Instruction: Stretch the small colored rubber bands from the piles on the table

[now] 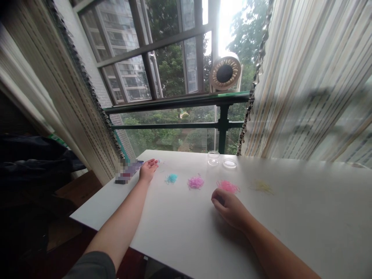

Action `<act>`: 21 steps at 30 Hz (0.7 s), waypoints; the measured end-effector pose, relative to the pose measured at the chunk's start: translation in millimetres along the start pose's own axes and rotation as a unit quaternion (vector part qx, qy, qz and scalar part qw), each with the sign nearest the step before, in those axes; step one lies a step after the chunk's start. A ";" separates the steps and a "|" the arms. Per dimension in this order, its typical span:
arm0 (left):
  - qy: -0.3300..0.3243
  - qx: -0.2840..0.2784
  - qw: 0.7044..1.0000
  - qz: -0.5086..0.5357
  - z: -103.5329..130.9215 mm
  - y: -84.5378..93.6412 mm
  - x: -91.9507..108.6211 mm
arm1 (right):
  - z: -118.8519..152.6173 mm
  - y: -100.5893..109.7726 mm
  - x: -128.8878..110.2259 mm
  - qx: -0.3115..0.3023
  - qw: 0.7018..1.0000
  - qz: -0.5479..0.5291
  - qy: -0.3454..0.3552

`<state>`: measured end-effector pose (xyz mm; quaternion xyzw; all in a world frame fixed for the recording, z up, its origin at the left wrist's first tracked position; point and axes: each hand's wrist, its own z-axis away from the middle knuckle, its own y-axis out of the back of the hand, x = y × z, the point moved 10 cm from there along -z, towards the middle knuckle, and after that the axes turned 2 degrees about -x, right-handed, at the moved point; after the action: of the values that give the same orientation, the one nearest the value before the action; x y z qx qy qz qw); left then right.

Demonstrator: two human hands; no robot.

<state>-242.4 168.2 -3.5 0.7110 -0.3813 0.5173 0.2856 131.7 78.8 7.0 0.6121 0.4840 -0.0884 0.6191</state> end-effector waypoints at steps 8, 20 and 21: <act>-0.002 -0.053 0.994 -0.092 6.9 -8.9 12.0 | 0.3 -0.7 -0.4 -0.004 1.000 -0.005 -0.003; -0.048 -0.090 0.971 -0.218 13.4 -15.8 22.3 | 0.5 -0.7 0.2 -0.006 1.000 -0.012 -0.006; -0.057 -0.081 0.973 -0.211 12.3 -14.2 24.0 | 0.4 -0.5 0.2 -0.004 1.000 -0.013 -0.005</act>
<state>-220.0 160.2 15.5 0.7778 -0.2792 0.3717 0.4230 131.6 78.4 6.4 0.6028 0.4893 -0.0975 0.6226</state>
